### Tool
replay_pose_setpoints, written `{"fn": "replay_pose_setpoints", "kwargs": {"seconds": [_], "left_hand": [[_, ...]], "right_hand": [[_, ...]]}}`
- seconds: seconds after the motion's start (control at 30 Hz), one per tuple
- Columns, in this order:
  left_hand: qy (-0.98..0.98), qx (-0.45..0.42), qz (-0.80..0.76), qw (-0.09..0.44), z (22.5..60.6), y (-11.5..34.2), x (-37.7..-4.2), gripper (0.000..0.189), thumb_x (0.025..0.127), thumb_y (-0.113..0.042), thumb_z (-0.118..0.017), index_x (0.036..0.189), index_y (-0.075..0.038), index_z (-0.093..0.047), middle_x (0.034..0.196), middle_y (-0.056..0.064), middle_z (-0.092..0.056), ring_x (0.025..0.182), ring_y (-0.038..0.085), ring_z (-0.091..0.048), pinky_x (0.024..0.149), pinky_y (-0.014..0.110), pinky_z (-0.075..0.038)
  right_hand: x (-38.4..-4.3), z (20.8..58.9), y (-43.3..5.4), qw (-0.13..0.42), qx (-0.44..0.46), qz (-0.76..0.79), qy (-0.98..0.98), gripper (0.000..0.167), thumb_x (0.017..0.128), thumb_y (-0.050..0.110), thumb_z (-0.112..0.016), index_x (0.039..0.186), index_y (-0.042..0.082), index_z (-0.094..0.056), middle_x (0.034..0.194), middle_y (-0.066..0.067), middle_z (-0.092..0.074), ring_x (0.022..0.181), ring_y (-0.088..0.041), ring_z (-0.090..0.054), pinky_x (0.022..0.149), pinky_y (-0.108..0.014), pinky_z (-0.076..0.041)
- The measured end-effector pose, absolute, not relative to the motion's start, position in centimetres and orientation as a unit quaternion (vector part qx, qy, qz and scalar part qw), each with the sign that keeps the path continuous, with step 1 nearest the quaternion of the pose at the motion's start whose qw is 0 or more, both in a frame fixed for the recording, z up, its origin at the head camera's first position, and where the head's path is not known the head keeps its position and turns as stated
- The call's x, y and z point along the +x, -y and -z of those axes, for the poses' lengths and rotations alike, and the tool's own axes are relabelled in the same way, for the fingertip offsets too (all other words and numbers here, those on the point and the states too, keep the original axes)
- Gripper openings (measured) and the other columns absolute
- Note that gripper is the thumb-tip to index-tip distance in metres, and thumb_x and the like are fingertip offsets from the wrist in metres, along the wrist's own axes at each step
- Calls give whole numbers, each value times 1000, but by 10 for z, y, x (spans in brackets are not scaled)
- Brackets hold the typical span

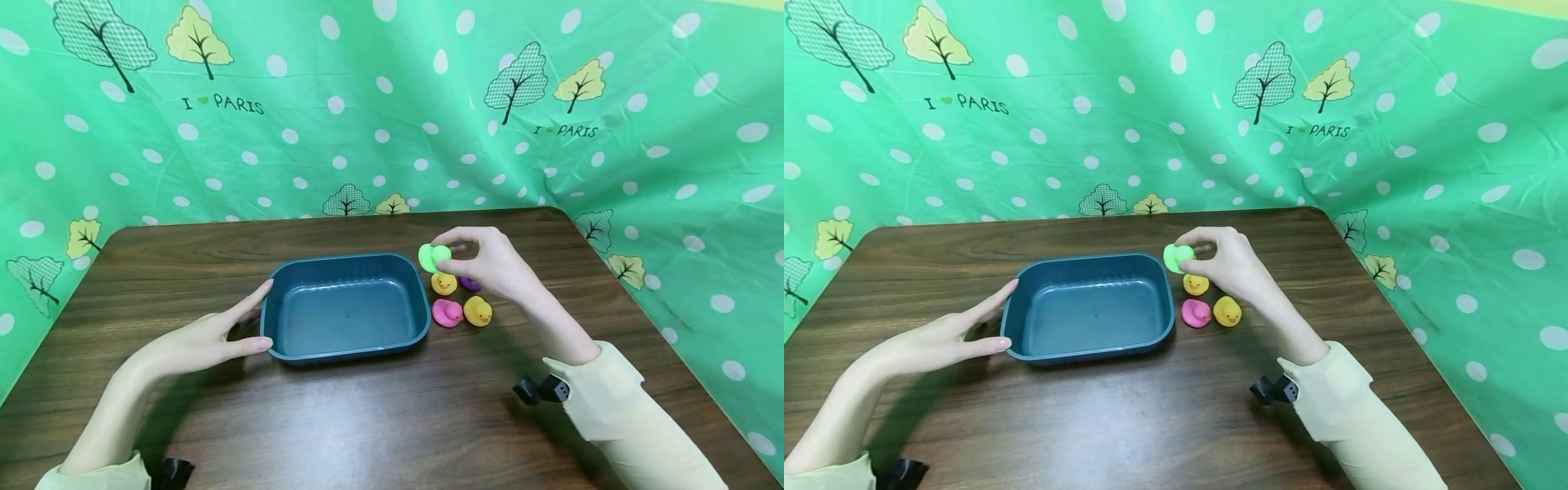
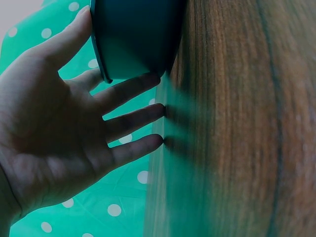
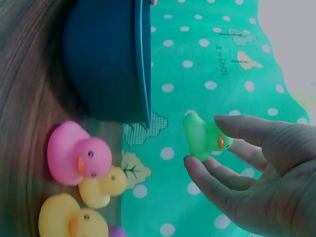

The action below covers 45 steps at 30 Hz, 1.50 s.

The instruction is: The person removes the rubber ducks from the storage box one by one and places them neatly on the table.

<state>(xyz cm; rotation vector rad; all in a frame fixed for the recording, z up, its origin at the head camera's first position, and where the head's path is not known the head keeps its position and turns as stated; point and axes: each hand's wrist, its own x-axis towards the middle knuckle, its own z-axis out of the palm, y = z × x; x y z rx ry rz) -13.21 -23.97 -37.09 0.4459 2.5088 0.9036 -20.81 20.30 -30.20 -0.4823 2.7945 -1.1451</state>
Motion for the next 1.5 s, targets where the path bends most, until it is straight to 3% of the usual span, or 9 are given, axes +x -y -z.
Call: {"fn": "replay_pose_setpoints", "kwargs": {"seconds": [0.43,0.67,0.87,1.17,1.5], "left_hand": [[-903,162,-333,217,371,241,-132,92,99,-57,-61,162,-48,4,174,10,-13,156,47,-23,111,68,-39],[-902,162,-334,220,372,242,-132,92,99,-56,-61,162,-48,5,174,10,-12,156,47,-23,111,69,-39],[-903,159,-333,221,372,243,-131,92,99,-57,-61,162,-48,5,174,10,-13,156,47,-23,111,69,-40],[-904,163,-329,218,372,242,-132,92,99,-57,-61,163,-47,5,174,11,-15,156,46,-25,111,67,-40],[-904,162,-330,219,373,242,-132,92,99,-56,-61,162,-48,5,174,11,-13,156,46,-24,111,67,-40]], "right_hand": [[-199,304,-234,38,-140,342,-928,28,92,28,-79,118,21,-75,115,-4,-77,110,-20,-69,90,-35,-51],[-196,305,-247,46,-139,340,-929,30,92,28,-79,120,18,-74,114,-8,-76,99,-22,-72,75,-26,-56],[-194,304,-259,37,-136,320,-937,31,93,29,-78,121,18,-74,117,-7,-75,107,-23,-68,72,-25,-53],[-193,306,-281,20,-142,300,-943,28,93,30,-78,118,18,-74,116,-7,-76,95,-2,-66,74,-21,-53],[-189,310,-304,3,-140,296,-945,29,92,28,-80,118,18,-75,114,-7,-76,94,7,-62,76,-14,-49]]}}
